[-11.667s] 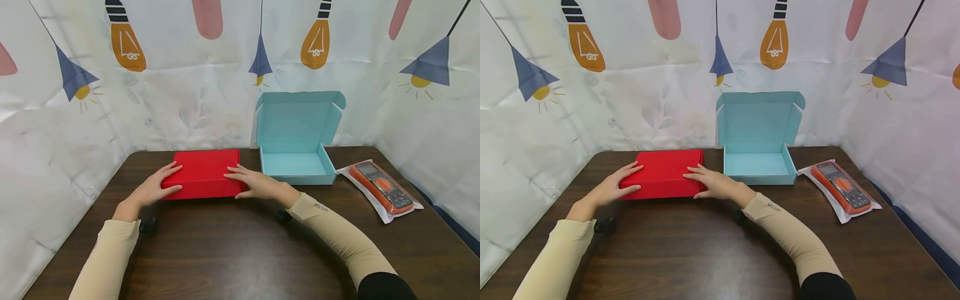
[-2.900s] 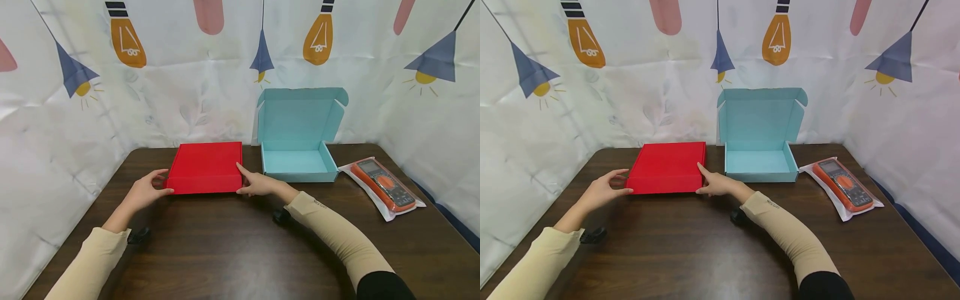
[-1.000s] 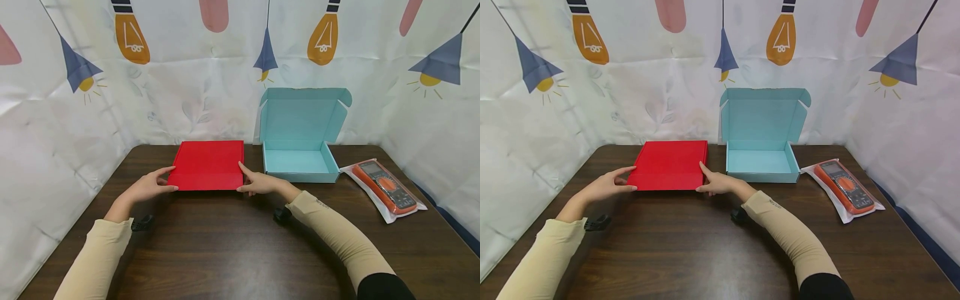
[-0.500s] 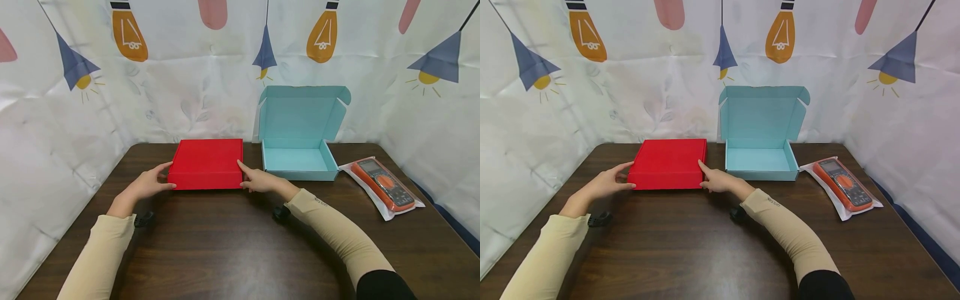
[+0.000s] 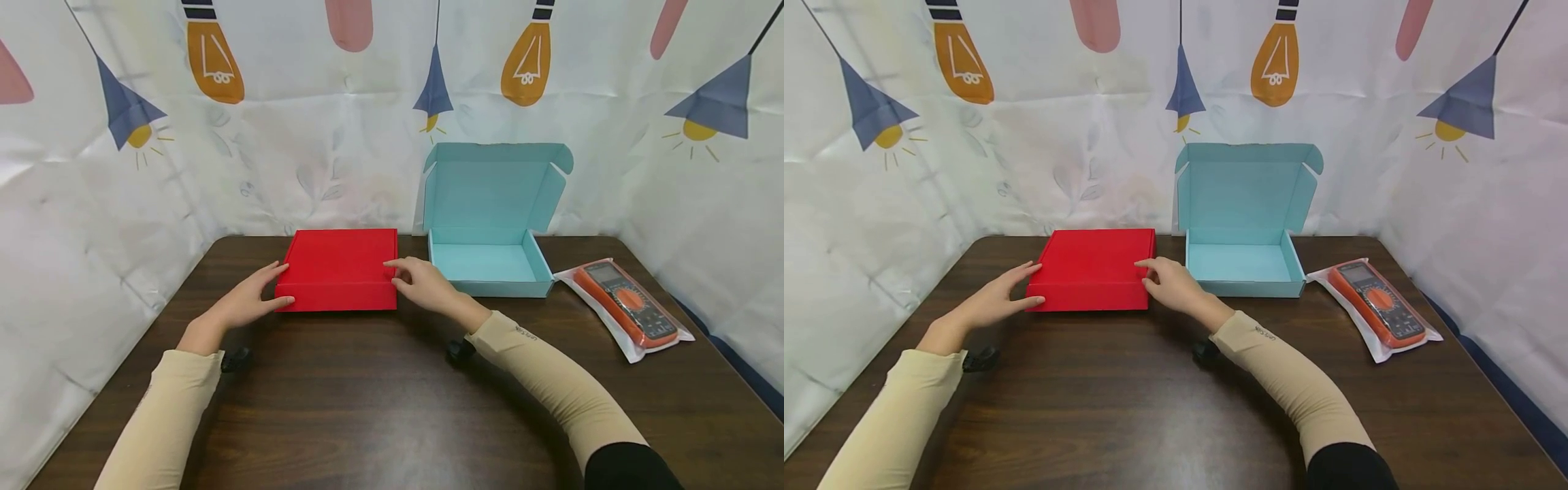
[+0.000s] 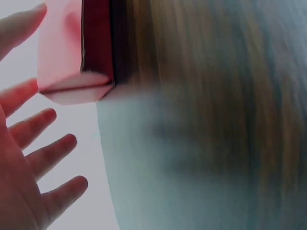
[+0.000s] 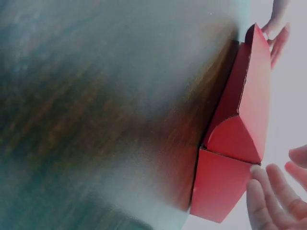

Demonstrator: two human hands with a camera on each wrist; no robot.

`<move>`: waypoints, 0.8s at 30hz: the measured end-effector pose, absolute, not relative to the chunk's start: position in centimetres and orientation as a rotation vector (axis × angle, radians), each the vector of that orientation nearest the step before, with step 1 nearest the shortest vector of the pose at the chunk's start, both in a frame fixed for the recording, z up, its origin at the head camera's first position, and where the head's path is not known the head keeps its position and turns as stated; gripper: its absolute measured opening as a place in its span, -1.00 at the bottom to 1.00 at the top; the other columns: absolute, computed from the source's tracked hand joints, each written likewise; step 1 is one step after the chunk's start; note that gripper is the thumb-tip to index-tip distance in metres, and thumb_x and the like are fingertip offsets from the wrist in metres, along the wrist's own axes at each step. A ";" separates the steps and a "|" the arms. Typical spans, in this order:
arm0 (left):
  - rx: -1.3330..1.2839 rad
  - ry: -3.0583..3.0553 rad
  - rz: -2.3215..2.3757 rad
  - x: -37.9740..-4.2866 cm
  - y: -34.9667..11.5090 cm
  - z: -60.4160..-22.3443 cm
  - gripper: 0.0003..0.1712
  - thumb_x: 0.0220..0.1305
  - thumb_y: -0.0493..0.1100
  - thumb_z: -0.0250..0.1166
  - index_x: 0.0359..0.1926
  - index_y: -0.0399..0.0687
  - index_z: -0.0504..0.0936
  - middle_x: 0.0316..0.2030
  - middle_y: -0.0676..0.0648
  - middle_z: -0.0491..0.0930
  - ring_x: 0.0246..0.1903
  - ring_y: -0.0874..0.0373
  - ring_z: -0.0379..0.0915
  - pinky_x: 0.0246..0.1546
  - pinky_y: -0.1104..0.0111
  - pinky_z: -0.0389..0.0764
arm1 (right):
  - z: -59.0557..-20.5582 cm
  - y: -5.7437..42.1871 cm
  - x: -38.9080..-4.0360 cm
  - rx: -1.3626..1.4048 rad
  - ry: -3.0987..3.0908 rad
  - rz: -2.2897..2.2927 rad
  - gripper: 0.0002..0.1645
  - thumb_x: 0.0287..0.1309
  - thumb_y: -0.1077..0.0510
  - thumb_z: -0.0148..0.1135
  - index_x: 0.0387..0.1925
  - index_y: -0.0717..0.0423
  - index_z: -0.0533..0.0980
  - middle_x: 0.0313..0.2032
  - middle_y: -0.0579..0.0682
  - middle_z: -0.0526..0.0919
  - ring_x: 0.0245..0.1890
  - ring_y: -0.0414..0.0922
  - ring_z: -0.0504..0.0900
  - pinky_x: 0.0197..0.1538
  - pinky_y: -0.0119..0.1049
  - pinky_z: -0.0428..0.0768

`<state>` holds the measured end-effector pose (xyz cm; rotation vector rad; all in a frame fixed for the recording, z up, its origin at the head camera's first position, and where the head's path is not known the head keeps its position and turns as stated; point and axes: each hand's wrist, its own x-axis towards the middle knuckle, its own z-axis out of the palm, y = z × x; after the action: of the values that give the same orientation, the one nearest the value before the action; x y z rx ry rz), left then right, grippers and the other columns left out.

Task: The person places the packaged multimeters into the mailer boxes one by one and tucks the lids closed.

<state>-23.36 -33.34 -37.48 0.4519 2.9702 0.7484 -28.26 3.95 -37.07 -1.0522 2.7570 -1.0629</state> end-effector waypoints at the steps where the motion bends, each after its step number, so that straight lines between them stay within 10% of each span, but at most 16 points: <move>1: 0.464 2.967 0.753 -23.5 -33.2 -37.4 -0.02 0.36 0.07 0.35 0.54 -0.38 0.13 0.50 -0.49 0.02 0.44 -0.44 -0.01 0.30 -0.30 0.26 | -37.0 4.0 -28.2 -1.074 2.757 -1.083 -0.49 0.35 0.24 0.28 0.32 0.14 0.53 -0.06 0.05 0.65 -0.17 -0.08 0.61 -0.11 -0.28 0.65; 11: 0.499 2.968 0.689 -24.7 -31.1 -37.0 -0.11 0.39 0.09 0.31 0.56 -0.22 0.21 0.56 -0.34 0.01 0.51 -0.37 -0.14 0.30 -0.27 0.30 | -37.2 3.6 -28.6 -1.147 2.608 -0.898 -0.25 0.38 0.10 0.29 0.52 0.10 0.30 0.51 0.14 0.25 0.51 0.08 0.19 0.38 -0.02 0.40; 24: 0.589 2.874 0.645 -27.2 -28.9 -36.9 0.01 0.18 0.04 0.50 0.55 -0.12 0.25 0.56 -0.30 0.00 0.54 -0.34 -0.24 0.37 -0.41 -0.09 | -37.3 2.3 -30.5 -1.119 2.519 -0.564 0.12 0.27 -0.03 0.40 0.65 -0.02 -0.03 0.63 0.01 -0.17 0.61 0.08 -0.31 0.32 -0.10 0.49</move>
<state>-27.15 -28.85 -36.94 0.5886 2.8743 0.6448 -30.50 2.28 -37.27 -1.1194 2.5190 -0.5642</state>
